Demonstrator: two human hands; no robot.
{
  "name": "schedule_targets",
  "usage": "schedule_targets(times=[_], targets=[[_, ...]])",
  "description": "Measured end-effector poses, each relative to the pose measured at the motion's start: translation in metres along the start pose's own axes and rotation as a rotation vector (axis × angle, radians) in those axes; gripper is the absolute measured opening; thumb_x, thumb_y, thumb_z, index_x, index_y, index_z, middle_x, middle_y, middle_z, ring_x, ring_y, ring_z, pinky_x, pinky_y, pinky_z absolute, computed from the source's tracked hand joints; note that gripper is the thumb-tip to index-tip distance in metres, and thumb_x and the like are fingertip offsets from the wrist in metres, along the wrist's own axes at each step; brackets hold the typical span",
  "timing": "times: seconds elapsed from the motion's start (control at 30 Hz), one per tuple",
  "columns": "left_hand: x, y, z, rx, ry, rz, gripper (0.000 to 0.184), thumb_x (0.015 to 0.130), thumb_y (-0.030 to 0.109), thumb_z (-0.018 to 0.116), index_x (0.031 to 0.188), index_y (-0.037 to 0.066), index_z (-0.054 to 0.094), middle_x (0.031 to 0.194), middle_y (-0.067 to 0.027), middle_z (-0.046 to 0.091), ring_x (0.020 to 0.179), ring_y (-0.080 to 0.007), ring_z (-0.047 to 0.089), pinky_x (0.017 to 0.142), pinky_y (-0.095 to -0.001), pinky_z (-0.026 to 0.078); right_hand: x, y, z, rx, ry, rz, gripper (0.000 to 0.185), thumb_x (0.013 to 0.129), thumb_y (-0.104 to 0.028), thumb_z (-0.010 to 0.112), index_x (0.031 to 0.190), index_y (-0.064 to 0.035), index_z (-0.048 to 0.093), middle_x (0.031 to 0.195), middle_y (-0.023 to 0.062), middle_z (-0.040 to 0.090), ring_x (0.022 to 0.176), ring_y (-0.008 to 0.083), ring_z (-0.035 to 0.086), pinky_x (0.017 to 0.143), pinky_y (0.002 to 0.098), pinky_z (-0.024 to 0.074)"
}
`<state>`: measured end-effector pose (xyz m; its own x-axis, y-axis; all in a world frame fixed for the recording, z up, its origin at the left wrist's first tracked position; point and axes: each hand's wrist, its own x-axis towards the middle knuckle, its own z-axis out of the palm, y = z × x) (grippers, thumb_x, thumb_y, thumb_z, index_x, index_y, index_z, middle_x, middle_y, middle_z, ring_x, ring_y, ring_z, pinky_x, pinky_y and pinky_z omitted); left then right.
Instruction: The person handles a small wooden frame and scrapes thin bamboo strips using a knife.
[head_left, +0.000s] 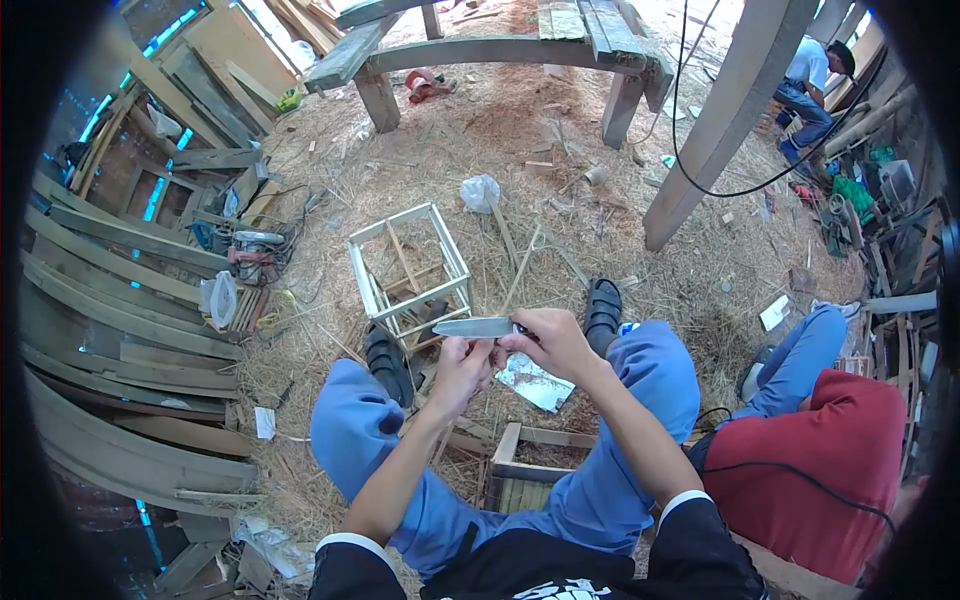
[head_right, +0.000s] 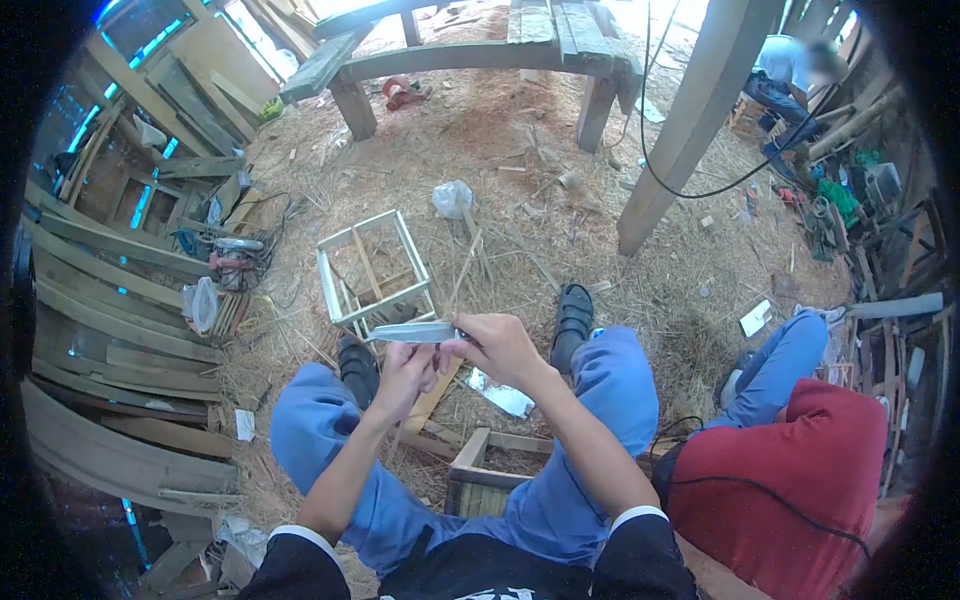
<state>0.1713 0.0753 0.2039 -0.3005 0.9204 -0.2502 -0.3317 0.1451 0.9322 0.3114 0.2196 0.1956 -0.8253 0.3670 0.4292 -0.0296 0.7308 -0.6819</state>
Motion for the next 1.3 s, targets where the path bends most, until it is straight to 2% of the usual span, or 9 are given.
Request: schedule_targets(times=[0.17,0.33,0.57,0.67,0.9,1.0,1.03,1.17,1.3], targets=[[-0.007,0.008,0.018,0.114,0.058,-0.040,0.023,0.108,0.017,0.047,0.120,0.002,0.060,0.073,-0.0018,0.054,0.049,-0.0027,0.040,0.042,-0.0214,0.031,-0.004,0.002,-0.017,0.000,-0.025,0.019,0.035,0.087,-0.040,0.073,0.093,-0.0045,0.070,0.074,0.0152,0.066,0.068,0.0335,0.066,0.060,0.0416,0.0494],[0.004,-0.023,0.009,0.367,0.056,0.244,0.017,0.108,0.016,0.043,0.111,0.005,0.056,0.070,0.0032,0.046,0.049,-0.0007,0.037,0.041,-0.0200,0.026,-0.010,0.012,-0.010,0.057,-0.002,0.032,0.034,0.082,-0.036,0.080,0.089,-0.0038,0.072,0.070,0.0133,0.065,0.062,0.0306,0.065,0.055,0.0380,0.0473],[-0.008,-0.007,0.001,0.006,0.140,-0.081,0.016,0.104,0.011,0.046,0.097,0.001,0.056,0.069,0.0028,0.048,0.056,-0.0056,0.042,0.049,-0.0271,0.033,0.012,0.007,-0.003,0.018,0.000,-0.018,0.036,0.083,-0.043,0.077,0.084,-0.0075,0.073,0.067,0.0142,0.064,0.062,0.0334,0.064,0.055,0.0406,0.0479],[-0.005,-0.017,-0.006,0.358,0.185,0.096,0.020,0.105,0.014,0.047,0.094,0.001,0.059,0.065,0.0036,0.047,0.055,-0.0050,0.042,0.047,-0.0278,0.032,0.016,0.011,0.004,0.002,0.032,-0.032,0.036,0.081,-0.044,0.078,0.085,-0.0079,0.074,0.066,0.0135,0.064,0.061,0.0327,0.064,0.055,0.0403,0.0478],[-0.011,-0.003,0.002,0.532,0.339,0.147,0.024,0.103,0.014,0.049,0.103,-0.006,0.062,0.066,-0.0172,0.058,0.055,-0.0197,0.054,0.054,-0.0401,0.042,0.025,0.007,0.016,-0.005,0.040,-0.003,0.037,0.077,-0.042,0.082,0.089,-0.0069,0.075,0.068,0.0114,0.066,0.060,0.0283,0.065,0.056,0.0381,0.0489],[-0.011,0.005,0.007,0.539,0.356,0.341,0.024,0.103,0.014,0.048,0.107,-0.006,0.062,0.068,-0.0185,0.061,0.056,-0.0226,0.057,0.055,-0.0408,0.043,0.028,0.005,0.014,0.005,0.052,0.043,0.038,0.075,-0.041,0.084,0.089,-0.0060,0.075,0.068,0.0108,0.067,0.060,0.0263,0.066,0.056,0.0373,0.0492],[-0.010,0.007,0.006,0.528,0.326,0.227,0.026,0.104,0.015,0.048,0.111,-0.006,0.062,0.069,-0.0186,0.062,0.059,-0.0233,0.062,0.057,-0.0404,0.045,0.029,0.005,0.015,0.001,0.071,0.066,0.039,0.074,-0.040,0.085,0.089,-0.0059,0.075,0.067,0.0104,0.067,0.060,0.0255,0.065,0.056,0.0370,0.0490],[-0.003,0.012,0.005,0.481,0.319,0.356,0.028,0.105,0.019,0.048,0.110,-0.006,0.061,0.070,-0.0187,0.064,0.064,-0.0297,0.067,0.059,-0.0428,0.048,0.041,0.008,-0.005,-0.148,0.003,-0.003,0.036,0.075,-0.033,0.085,0.091,-0.0025,0.073,0.073,0.0111,0.068,0.063,0.0253,0.064,0.059,0.0344,0.0498],[0.008,0.006,0.004,0.440,0.311,0.327,0.028,0.106,0.020,0.048,0.106,-0.004,0.063,0.064,-0.0065,0.053,0.060,-0.0095,0.045,0.054,-0.0339,0.038,0.055,0.017,-0.031,-0.216,-0.063,-0.100,0.039,0.076,-0.038,0.083,0.092,-0.0039,0.073,0.071,0.0106,0.066,0.064,0.0259,0.062,0.060,0.0362,0.0481]])
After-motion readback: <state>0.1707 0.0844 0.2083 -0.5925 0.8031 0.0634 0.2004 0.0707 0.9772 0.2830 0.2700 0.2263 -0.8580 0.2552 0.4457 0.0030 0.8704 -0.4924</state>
